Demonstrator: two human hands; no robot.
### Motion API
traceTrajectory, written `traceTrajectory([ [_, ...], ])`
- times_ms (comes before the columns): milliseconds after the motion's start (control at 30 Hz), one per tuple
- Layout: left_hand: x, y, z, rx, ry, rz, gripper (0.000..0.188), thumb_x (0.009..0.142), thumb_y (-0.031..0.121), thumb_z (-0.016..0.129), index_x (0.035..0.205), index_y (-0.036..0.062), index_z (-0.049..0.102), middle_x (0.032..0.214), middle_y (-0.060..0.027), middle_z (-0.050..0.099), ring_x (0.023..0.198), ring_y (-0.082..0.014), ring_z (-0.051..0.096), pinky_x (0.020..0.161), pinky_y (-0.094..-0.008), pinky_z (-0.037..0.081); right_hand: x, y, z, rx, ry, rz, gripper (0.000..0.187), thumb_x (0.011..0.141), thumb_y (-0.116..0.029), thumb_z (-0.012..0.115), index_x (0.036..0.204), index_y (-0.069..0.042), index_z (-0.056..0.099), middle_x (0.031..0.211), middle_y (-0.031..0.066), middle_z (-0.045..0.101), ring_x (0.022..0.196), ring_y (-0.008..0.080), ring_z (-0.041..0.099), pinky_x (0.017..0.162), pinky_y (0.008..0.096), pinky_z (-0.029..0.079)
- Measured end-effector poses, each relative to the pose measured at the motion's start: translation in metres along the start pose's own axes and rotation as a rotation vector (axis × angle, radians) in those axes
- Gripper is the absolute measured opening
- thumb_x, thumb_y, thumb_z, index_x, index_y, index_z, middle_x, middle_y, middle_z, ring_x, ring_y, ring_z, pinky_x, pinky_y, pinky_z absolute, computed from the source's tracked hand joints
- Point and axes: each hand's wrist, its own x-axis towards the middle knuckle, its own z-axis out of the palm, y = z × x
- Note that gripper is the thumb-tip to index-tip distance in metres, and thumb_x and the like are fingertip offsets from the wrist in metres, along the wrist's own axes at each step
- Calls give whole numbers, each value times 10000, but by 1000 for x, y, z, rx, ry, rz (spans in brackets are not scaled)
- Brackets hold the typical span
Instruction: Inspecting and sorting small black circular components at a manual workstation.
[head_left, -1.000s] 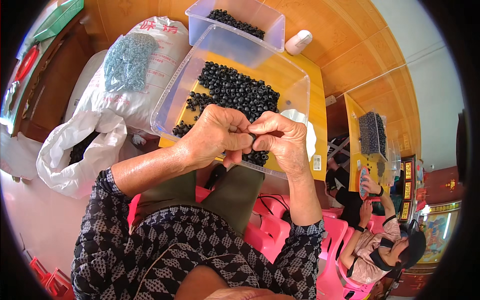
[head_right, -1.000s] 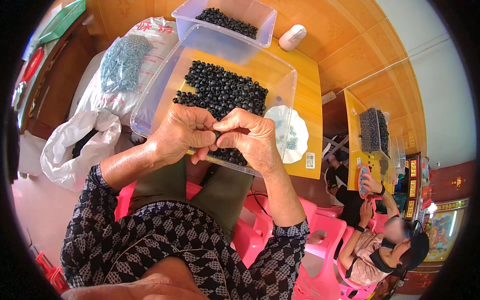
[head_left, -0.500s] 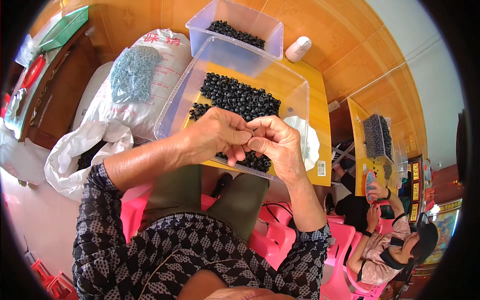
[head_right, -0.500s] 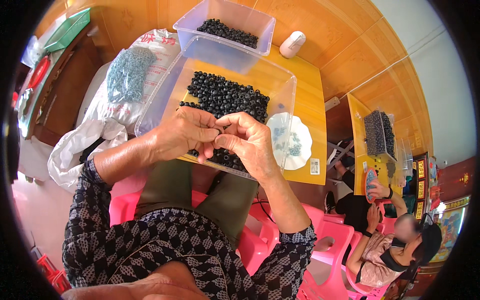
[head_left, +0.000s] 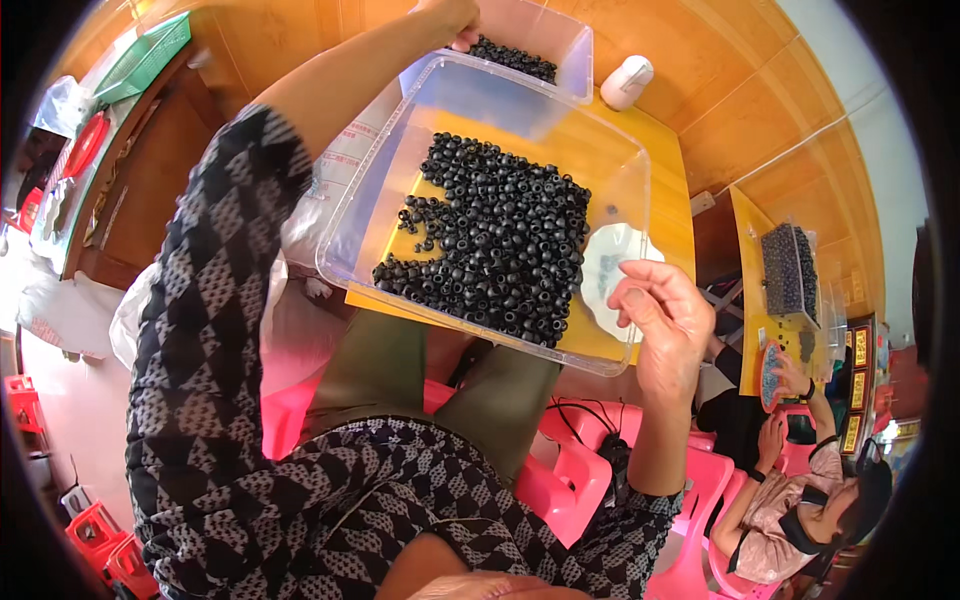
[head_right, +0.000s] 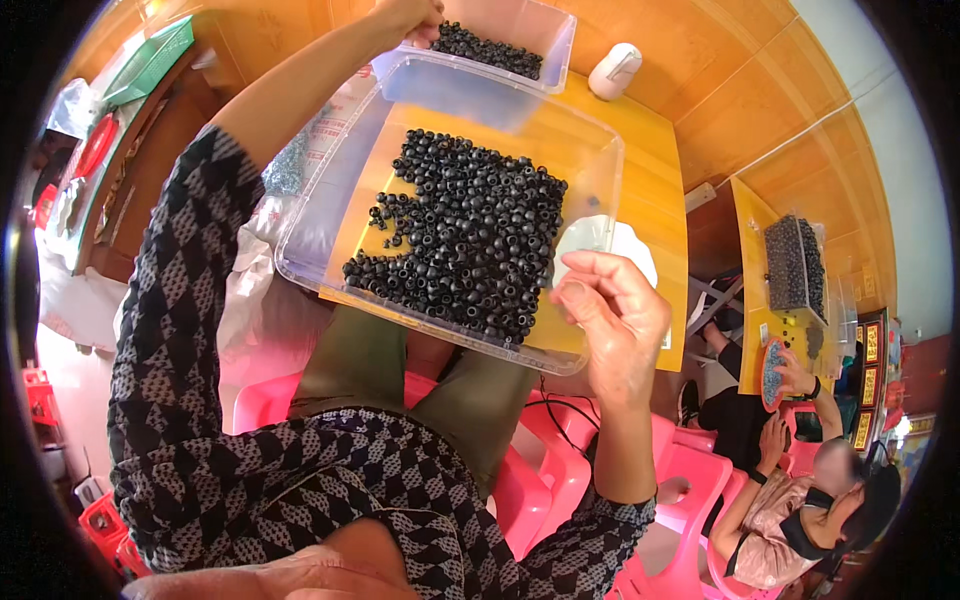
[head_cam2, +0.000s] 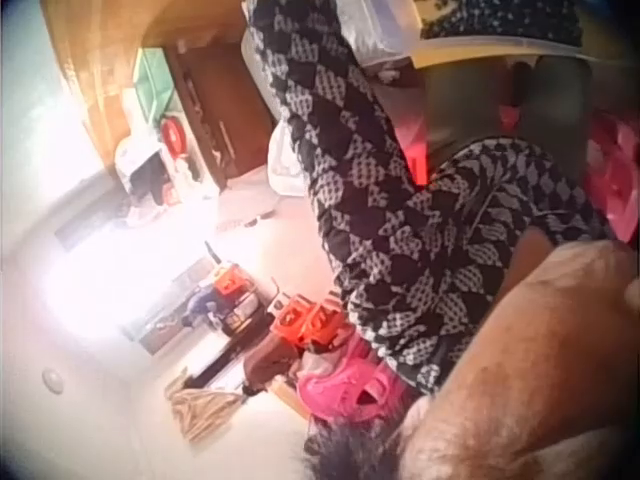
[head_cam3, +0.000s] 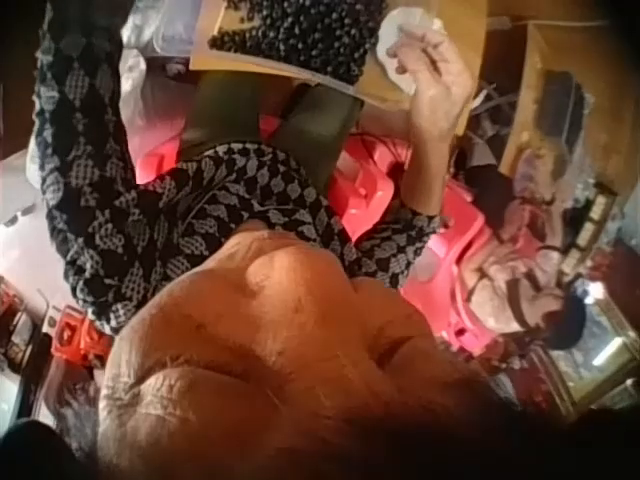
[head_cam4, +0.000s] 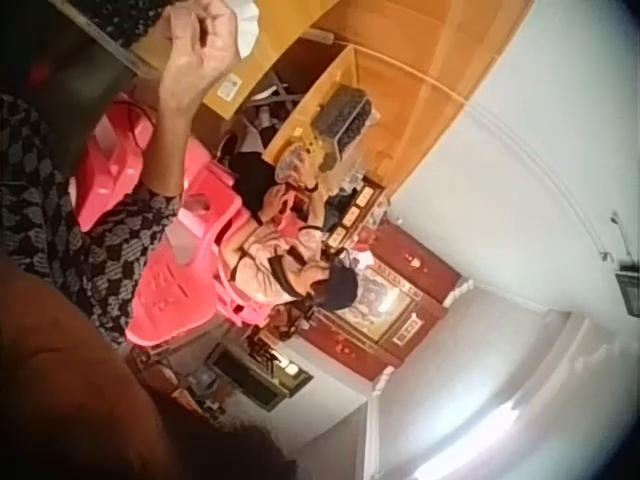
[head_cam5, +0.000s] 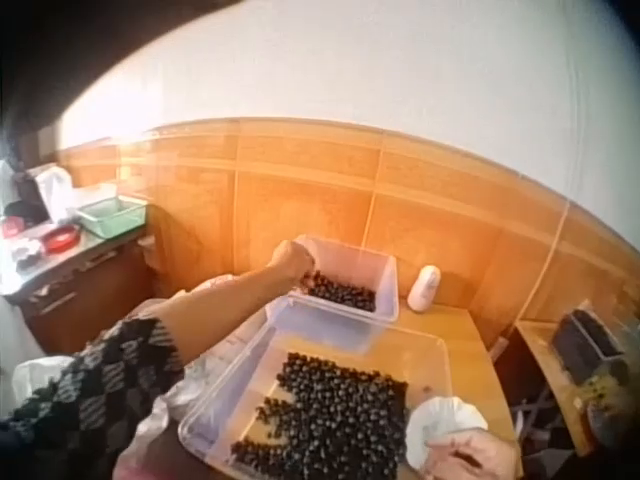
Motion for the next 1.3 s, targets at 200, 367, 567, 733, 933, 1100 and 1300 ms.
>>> traceTrajectory([
  [200,-1,74,-55,-484,374,-717,134,597,41,526,668,41,639,610,-164,602,538,-289,584,517,-404,464,-9,8,-31,-8,102,-50,197,801,-69,603,934,69,559,720,77,569,641,123,521,572,217,392],
  [367,-63,128,-55,-615,-58,20,50,654,34,561,678,38,606,585,-76,591,504,-164,576,484,-303,463,-4,24,-42,64,184,-68,186,800,-76,612,922,57,570,714,79,563,633,130,513,570,218,387],
  [567,-134,158,-14,-148,-397,414,92,623,26,551,700,-6,590,739,-212,602,752,-350,609,638,-436,485,-4,19,-45,71,256,-87,140,785,-12,574,903,65,574,710,95,574,617,135,515,572,223,390],
  [733,-139,159,8,-113,-490,393,83,608,38,590,681,-1,592,722,-197,602,748,-355,604,649,-425,484,-1,46,-75,124,344,-48,127,770,-5,582,877,61,596,707,103,600,586,126,514,564,214,390],
  [933,-139,181,7,-62,-566,282,104,586,36,635,680,5,602,710,-204,591,747,-367,591,641,-427,480,-9,96,-112,172,408,84,135,753,0,602,878,50,611,700,93,619,553,92,525,515,186,398],
  [1100,-138,173,3,-82,-571,260,104,567,33,648,645,2,587,674,-209,573,746,-385,571,634,-425,474,-2,123,-117,84,399,148,101,739,8,607,834,36,629,684,73,619,550,88,538,490,180,396],
  [1300,-129,177,-43,-588,-406,153,91,652,53,638,686,7,567,580,-94,560,525,-209,576,474,-303,457,19,157,-123,-318,315,19,104,715,16,597,809,16,642,697,65,627,616,122,582,544,233,437],
])
